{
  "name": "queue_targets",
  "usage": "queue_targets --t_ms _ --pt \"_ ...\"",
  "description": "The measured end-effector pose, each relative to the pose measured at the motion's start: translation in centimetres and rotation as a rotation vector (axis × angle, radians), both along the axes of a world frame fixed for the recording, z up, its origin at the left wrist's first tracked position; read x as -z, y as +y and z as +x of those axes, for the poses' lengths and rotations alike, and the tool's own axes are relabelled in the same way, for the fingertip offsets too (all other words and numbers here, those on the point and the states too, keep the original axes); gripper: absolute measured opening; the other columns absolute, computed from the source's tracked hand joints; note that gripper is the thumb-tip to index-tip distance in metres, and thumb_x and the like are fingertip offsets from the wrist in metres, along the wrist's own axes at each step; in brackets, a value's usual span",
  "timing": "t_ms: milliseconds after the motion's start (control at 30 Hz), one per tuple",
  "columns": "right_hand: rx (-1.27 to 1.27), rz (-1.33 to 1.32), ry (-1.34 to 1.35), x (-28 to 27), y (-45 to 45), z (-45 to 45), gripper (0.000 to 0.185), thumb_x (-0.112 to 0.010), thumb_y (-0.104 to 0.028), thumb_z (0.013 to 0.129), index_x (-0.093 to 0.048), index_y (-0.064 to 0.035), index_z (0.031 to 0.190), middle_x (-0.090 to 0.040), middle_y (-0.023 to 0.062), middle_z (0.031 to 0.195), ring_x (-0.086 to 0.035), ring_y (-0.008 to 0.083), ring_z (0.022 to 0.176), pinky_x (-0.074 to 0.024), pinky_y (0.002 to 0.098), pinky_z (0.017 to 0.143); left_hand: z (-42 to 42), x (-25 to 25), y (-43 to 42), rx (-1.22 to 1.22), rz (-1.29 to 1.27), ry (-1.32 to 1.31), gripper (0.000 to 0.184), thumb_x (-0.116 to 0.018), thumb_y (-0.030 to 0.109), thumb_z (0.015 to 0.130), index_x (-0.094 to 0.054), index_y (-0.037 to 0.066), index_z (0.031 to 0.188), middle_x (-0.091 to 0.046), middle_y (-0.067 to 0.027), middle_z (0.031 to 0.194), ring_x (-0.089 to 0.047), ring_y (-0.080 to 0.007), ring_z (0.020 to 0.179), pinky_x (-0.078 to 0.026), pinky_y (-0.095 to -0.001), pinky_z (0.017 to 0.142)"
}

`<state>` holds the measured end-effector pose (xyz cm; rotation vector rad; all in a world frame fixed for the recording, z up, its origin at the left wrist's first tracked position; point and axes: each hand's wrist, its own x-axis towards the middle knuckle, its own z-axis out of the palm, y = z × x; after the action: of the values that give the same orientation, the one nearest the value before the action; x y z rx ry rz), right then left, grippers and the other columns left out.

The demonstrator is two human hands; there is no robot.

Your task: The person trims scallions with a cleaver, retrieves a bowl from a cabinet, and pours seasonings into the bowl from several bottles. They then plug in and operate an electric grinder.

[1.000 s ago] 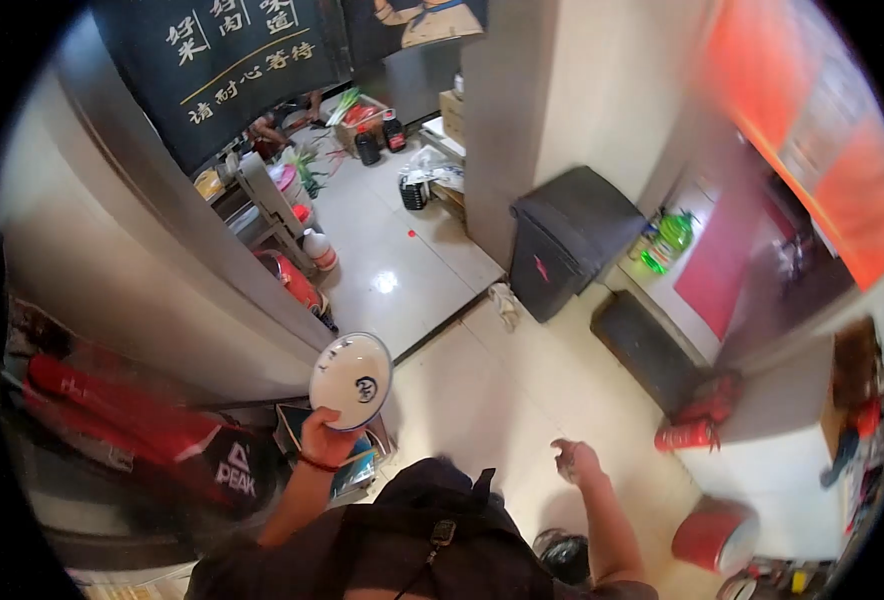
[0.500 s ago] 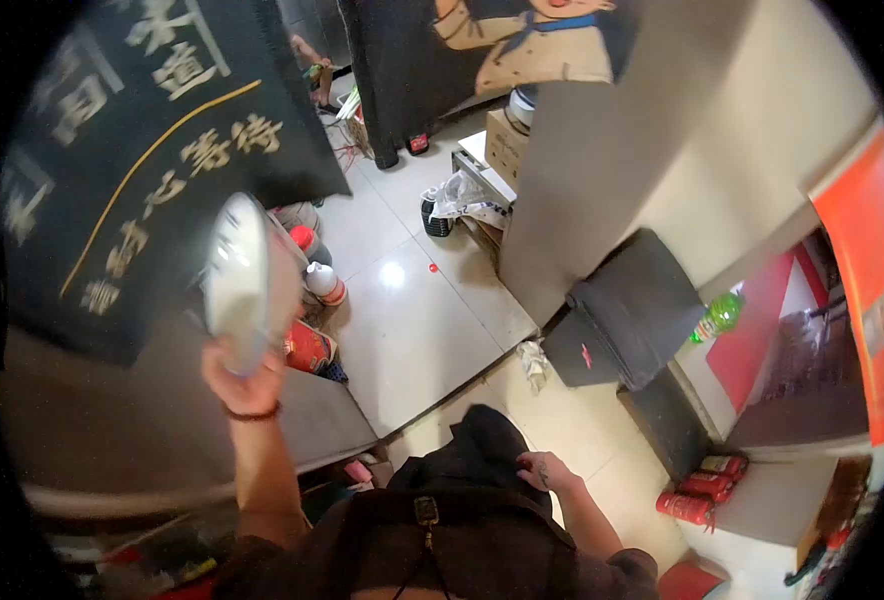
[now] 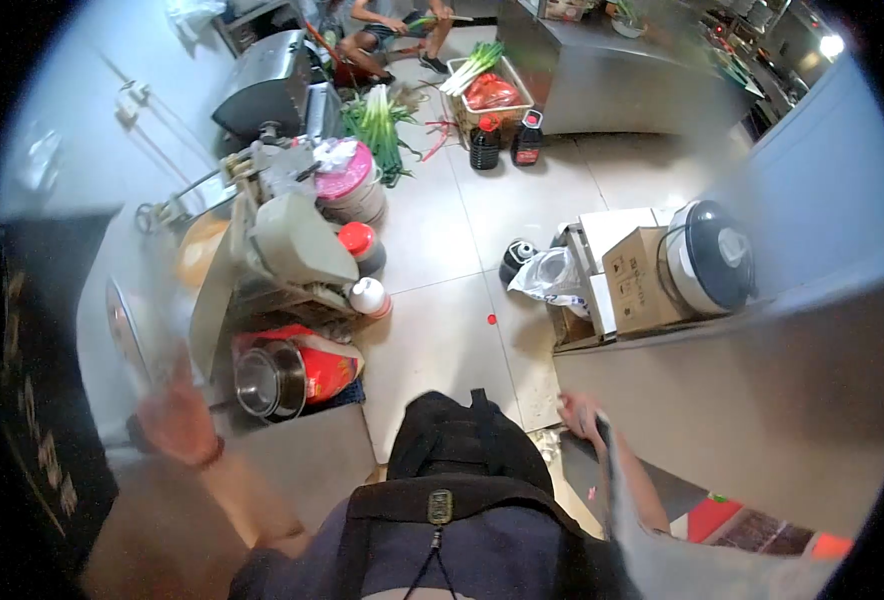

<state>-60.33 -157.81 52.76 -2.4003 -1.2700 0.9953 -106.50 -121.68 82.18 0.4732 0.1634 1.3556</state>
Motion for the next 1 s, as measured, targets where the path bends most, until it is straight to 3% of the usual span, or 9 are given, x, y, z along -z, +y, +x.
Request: queue_targets --t_ms 133,200,300,467,600,667,733,833,1000 --pt "0.12 0.146 -0.021 -4.5 14.3 7.1 0.029 -0.061 -0.013 0.077 -0.062 -0.0058 0.106 -0.065 0.0165 0.082 -0.064 0.0303 0.077 -0.051 0.0379 0.07 1.4 6.7 5.0 -0.38 -0.481 0.363 0.063 -0.051 0.01 0.072 -0.037 0.003 0.134 -0.048 -0.0176 0.128 -0.049 -0.034 0.117 -0.055 -0.0385 0.082" --pt "0.179 0.143 -0.049 -2.5 18.6 9.8 0.03 -0.063 -0.014 0.077 -0.061 -0.0061 0.106 -0.066 0.0158 0.084 -0.064 0.0279 0.077 -0.0511 0.0365 0.071 7.7 7.1 8.3 -0.238 -0.491 0.481 0.061 -0.051 0.009 0.069 -0.041 0.004 0.129 -0.055 -0.0144 0.119 -0.056 -0.0298 0.106 -0.053 -0.0396 0.084" --pt "0.199 -0.127 -0.116 0.0 24.5 9.3 0.031 -0.062 -0.019 0.078 -0.062 -0.0069 0.106 -0.066 0.0181 0.089 -0.065 0.0313 0.082 -0.0516 0.0359 0.075 14.4 11.5 15.9 0.076 -0.549 0.408 0.061 -0.051 0.006 0.068 -0.042 0.003 0.128 -0.055 -0.0145 0.117 -0.057 -0.0304 0.104 -0.051 -0.041 0.087" --pt "-0.12 -0.159 0.435 -2.0 33.7 8.1 0.039 -0.066 -0.024 0.08 -0.058 -0.0073 0.114 -0.067 0.0145 0.094 -0.064 0.0281 0.088 -0.0496 0.0351 0.079 25.6 12.5 26.3 0.393 -0.614 0.456 0.056 -0.049 0.002 0.072 -0.039 -0.001 0.128 -0.053 -0.0168 0.119 -0.057 -0.0321 0.105 -0.054 -0.0441 0.082" --pt "0.17 0.064 0.383 -0.2 37.8 10.9 0.029 -0.062 -0.017 0.082 -0.06 -0.0053 0.109 -0.063 0.0086 0.079 -0.059 0.017 0.073 -0.0482 0.0283 0.071 33.3 13.0 34.2 0.523 -0.656 0.487 0.065 -0.045 -0.007 0.068 -0.036 0.004 0.132 -0.052 -0.0169 0.12 -0.056 -0.035 0.107 -0.052 -0.0507 0.084" --pt "0.343 -0.026 0.378 2.0 38.8 14.0 0.029 -0.064 -0.019 0.079 -0.062 -0.0067 0.105 -0.065 0.0118 0.082 -0.062 0.0217 0.075 -0.0495 0.0316 0.072 37.6 13.8 38.2 0.571 -0.533 0.55 0.063 -0.047 -0.003 0.069 -0.037 0.001 0.131 -0.052 -0.017 0.121 -0.054 -0.0354 0.11 -0.05 -0.0502 0.086" --pt "0.119 -0.262 0.12 3.4 40.2 17.8 0.034 -0.066 -0.026 0.076 -0.064 -0.0086 0.104 -0.066 0.0172 0.089 -0.064 0.029 0.083 -0.0504 0.0349 0.074 41.4 14.0 41.8 0.602 -0.601 0.67 0.061 -0.046 -0.004 0.069 -0.038 0.002 0.129 -0.052 -0.0165 0.121 -0.055 -0.035 0.108 -0.05 -0.0523 0.085" --pt "-0.032 -0.353 0.173 6.6 43.2 24.4 0.036 -0.066 -0.03 0.073 -0.065 -0.01 0.104 -0.065 0.0204 0.094 -0.063 0.033 0.09 -0.0505 0.0363 0.078 46.3 16.0 46.9 0.646 -0.632 0.656 0.057 -0.045 -0.004 0.072 -0.038 0.001 0.129 -0.053 -0.0172 0.119 -0.056 -0.034 0.107 -0.051 -0.0512 0.083" --pt "0.18 -0.17 0.09 4.4 56.3 34.4 0.034 -0.06 -0.019 0.073 -0.065 -0.0073 0.105 -0.067 0.0168 0.087 -0.066 0.0278 0.082 -0.0519 0.0366 0.075 52.7 15.2 54.1 0.702 -0.731 0.718 0.05 -0.047 -0.001 0.077 -0.04 -0.003 0.126 -0.058 -0.019 0.112 -0.06 -0.0342 0.1 -0.054 -0.0451 0.081"
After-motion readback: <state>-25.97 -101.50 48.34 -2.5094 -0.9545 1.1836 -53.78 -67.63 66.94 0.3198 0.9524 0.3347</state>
